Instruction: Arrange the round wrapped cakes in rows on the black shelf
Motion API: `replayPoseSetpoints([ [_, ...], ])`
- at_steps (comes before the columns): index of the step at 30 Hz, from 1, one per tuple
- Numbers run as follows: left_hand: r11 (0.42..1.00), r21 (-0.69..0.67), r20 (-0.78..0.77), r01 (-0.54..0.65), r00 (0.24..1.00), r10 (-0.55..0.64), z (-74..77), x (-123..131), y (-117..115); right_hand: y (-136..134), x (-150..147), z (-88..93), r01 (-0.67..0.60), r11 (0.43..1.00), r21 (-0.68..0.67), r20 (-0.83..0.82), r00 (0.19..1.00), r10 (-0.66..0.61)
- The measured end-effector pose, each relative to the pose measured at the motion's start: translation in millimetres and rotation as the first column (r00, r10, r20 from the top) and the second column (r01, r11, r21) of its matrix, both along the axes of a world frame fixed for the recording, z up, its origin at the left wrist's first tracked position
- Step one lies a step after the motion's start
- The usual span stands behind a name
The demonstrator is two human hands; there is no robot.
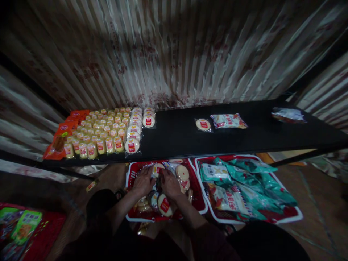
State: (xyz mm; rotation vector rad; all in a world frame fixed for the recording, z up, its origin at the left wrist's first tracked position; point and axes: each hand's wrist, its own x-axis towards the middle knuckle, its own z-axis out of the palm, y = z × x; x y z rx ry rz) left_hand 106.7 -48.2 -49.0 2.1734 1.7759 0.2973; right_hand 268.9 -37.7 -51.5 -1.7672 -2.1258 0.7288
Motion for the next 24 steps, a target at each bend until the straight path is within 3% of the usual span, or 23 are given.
replayPoseSetpoints([
  [4,0.998,-0.064,-0.047,-0.013,0.999,0.01,-12.4,3.3,13.6,21.1,-11.0,-14.6,0.019,0.998,-0.058,-0.021,1.0,-0.02],
  [9,0.999,-0.019,0.087,0.049,0.995,-0.047,-12.9,2.9,24.3,33.6,-5.9,-24.3,0.061,0.993,-0.106,-0.097,0.993,-0.071],
  [13,0.998,0.008,0.19,0.065,0.98,-0.065,-7.8,4.1,28.4,38.7,0.2,-21.5,0.021,0.988,-0.155,-0.151,0.988,-0.045],
  [17,0.998,0.034,0.2,0.043,0.978,-0.049,-9.3,4.8,29.6,37.9,0.3,-17.8,-0.003,0.992,-0.125,-0.142,0.99,-0.014],
  [24,0.997,0.016,0.366,0.07,0.928,-0.071,3.1,3.4,34.3,16.6,0.8,10.0,0.027,0.996,-0.089,-0.204,0.978,-0.045],
])
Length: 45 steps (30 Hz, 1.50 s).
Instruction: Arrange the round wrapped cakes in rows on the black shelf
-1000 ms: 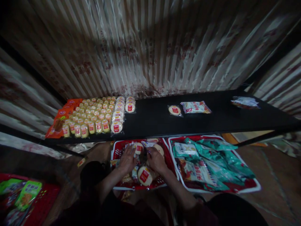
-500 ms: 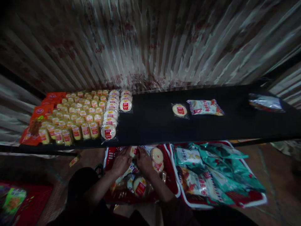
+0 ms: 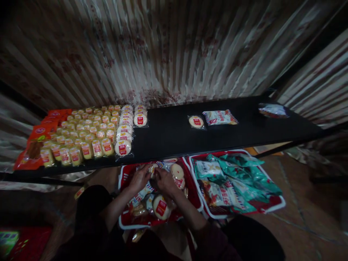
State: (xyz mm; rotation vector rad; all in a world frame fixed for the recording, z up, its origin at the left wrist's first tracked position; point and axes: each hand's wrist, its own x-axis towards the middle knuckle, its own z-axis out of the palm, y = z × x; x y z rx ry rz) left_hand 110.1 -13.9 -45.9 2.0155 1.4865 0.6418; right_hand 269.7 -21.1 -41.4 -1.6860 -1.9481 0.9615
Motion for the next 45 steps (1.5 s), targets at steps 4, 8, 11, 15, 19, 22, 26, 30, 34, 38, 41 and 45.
replayPoseSetpoints([
  [4,0.999,-0.021,0.074,0.03,0.997,-0.028,1.1,-4.9,3.9,-0.3,1.2,1.8,0.059,0.998,-0.008,-0.041,0.997,-0.059],
  [8,0.996,-0.05,0.149,0.072,0.987,-0.063,0.9,-11.8,7.0,5.7,7.4,-2.9,0.157,0.988,0.001,-0.101,0.982,-0.156],
  [11,0.985,-0.126,0.246,0.115,0.966,-0.082,4.8,-13.7,7.7,9.1,14.4,-2.5,0.132,0.987,-0.088,-0.205,0.967,-0.148],
  [15,0.973,-0.194,0.374,0.122,0.926,-0.042,11.6,-15.5,6.2,11.0,23.2,0.3,0.006,0.972,-0.234,-0.463,0.879,-0.116],
  [19,0.947,-0.306,0.48,0.097,0.875,0.065,14.9,-15.4,3.6,6.9,32.4,8.5,-0.033,0.927,-0.373,-0.552,0.811,-0.194],
  [22,0.908,-0.413,0.558,0.072,0.808,0.19,16.2,-7.9,4.0,1.8,39.3,20.6,-0.128,0.896,-0.424,-0.588,0.792,-0.165],
  [26,0.853,-0.519,0.584,0.064,0.755,0.298,22.0,5.2,6.4,-1.9,46.3,33.5,-0.099,0.882,-0.46,-0.598,0.769,-0.226],
  [30,0.816,-0.556,0.614,0.157,0.739,0.276,35.6,6.8,4.6,-3.0,52.9,39.5,-0.037,0.915,-0.402,-0.6,0.765,-0.233],
  [34,0.758,-0.589,0.667,0.28,0.697,0.262,47.1,-1.1,-0.8,0.2,56.0,47.3,-0.084,0.941,-0.327,-0.577,0.807,-0.128],
  [38,0.736,-0.602,0.688,0.31,0.669,0.281,49.4,-8.7,-4.2,9.0,55.0,55.1,-0.138,0.935,-0.325,-0.543,0.837,-0.065],
  [41,0.742,-0.591,0.699,0.317,0.66,0.275,49.3,-12.6,-3.4,15.2,53.8,59.5,-0.167,0.923,-0.347,-0.564,0.823,-0.063],
  [45,0.737,-0.591,0.704,0.327,0.655,0.274,52.2,-13.8,1.2,19.3,51.8,68.6,-0.164,0.917,-0.363,-0.585,0.806,-0.087],
])
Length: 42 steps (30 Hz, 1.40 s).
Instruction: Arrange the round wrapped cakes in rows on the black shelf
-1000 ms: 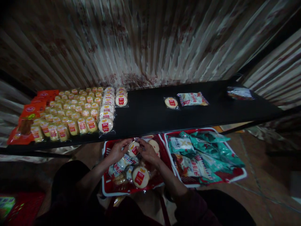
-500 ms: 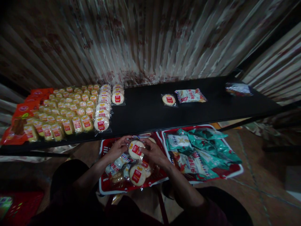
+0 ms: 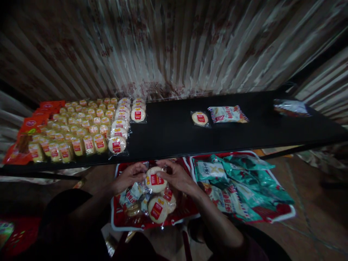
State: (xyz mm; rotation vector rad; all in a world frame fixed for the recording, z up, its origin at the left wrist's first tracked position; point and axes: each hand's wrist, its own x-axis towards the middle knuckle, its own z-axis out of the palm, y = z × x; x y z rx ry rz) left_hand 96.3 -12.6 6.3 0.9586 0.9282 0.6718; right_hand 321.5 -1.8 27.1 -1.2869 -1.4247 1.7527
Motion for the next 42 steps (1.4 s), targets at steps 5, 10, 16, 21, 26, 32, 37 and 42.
replayPoseSetpoints([
  [5,0.999,-0.035,0.071,-0.016,0.997,0.018,11.2,5.4,4.3,5.0,-1.1,18.1,0.062,0.997,-0.036,-0.098,0.993,-0.065],
  [10,0.996,-0.015,0.13,-0.083,0.988,0.084,18.1,10.7,4.1,11.8,-1.6,29.9,0.107,0.993,-0.041,-0.129,0.985,-0.112],
  [16,0.959,0.009,0.12,-0.284,0.952,0.281,25.5,17.8,6.1,17.9,-8.4,34.7,0.177,0.984,-0.008,-0.157,0.972,-0.176],
  [21,0.927,0.062,0.132,-0.37,0.924,0.36,32.3,29.4,15.0,22.5,-17.2,38.8,0.265,0.963,0.038,-0.195,0.948,-0.253],
  [26,0.936,0.118,0.138,-0.333,0.938,0.316,36.1,34.6,28.8,28.3,-22.8,42.6,0.371,0.928,-0.034,-0.307,0.88,-0.363],
  [32,0.938,0.154,0.122,-0.31,0.948,0.293,40.0,34.2,38.1,34.3,-23.6,44.6,0.38,0.925,-0.013,-0.291,0.884,-0.367],
  [37,0.942,0.143,0.152,-0.305,0.947,0.283,40.8,28.1,46.0,38.1,-16.3,44.4,0.391,0.92,0.023,-0.176,0.908,-0.381],
  [42,0.929,0.245,0.128,-0.277,0.959,0.253,47.6,15.8,63.0,37.9,-10.7,46.8,0.392,0.92,0.005,-0.161,0.908,-0.387],
])
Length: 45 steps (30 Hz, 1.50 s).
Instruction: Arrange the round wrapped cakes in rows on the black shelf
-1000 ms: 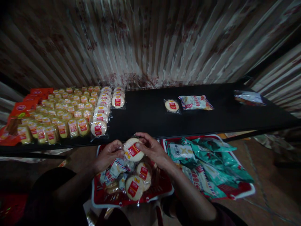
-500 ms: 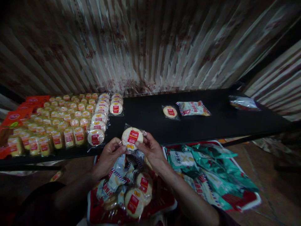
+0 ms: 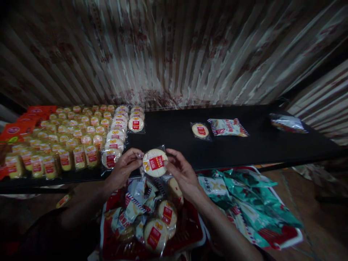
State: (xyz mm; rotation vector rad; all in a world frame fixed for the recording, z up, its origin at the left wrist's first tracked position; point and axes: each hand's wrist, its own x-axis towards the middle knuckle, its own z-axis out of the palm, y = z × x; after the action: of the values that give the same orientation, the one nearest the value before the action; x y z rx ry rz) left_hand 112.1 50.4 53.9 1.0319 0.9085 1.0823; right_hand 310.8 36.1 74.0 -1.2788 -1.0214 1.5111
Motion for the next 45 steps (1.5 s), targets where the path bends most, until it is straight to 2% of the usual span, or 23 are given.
replayPoseSetpoints([
  [3,0.999,0.021,-0.054,-0.032,0.998,0.033,4.8,-1.9,7.7,-2.2,-2.5,0.8,-0.07,0.997,-0.029,-0.023,0.997,0.069],
  [5,0.998,0.016,-0.035,-0.064,0.997,0.065,5.6,0.5,10.7,-2.6,-5.5,0.2,-0.07,0.997,-0.034,-0.043,0.997,0.068],
  [8,0.995,-0.026,0.056,-0.099,0.993,0.101,2.5,8.5,11.3,-0.7,-9.8,-3.3,0.032,0.999,-0.02,-0.077,0.997,-0.033],
  [14,0.997,-0.038,0.221,-0.061,0.973,0.068,-11.6,26.5,-0.8,1.2,-14.0,-17.9,0.209,0.978,-0.024,-0.113,0.971,-0.21],
  [20,0.988,-0.077,0.117,-0.133,0.983,0.142,-15.2,32.0,-3.6,-3.6,-15.3,-19.9,0.215,0.977,0.014,-0.043,0.976,-0.214],
  [27,0.976,-0.004,0.073,-0.217,0.973,0.217,-11.7,22.5,2.2,-4.1,-15.8,-10.9,0.146,0.989,0.039,0.003,0.989,-0.146],
  [38,0.962,0.018,-0.101,-0.274,0.956,0.274,-4.1,20.6,-2.2,-10.5,-19.3,-8.6,0.073,0.997,0.006,-0.069,0.995,-0.073],
  [45,0.912,0.119,-0.171,-0.392,0.897,0.407,-0.4,32.9,-3.1,-5.3,-15.2,-8.3,0.19,0.98,0.061,-0.027,0.982,-0.189],
])
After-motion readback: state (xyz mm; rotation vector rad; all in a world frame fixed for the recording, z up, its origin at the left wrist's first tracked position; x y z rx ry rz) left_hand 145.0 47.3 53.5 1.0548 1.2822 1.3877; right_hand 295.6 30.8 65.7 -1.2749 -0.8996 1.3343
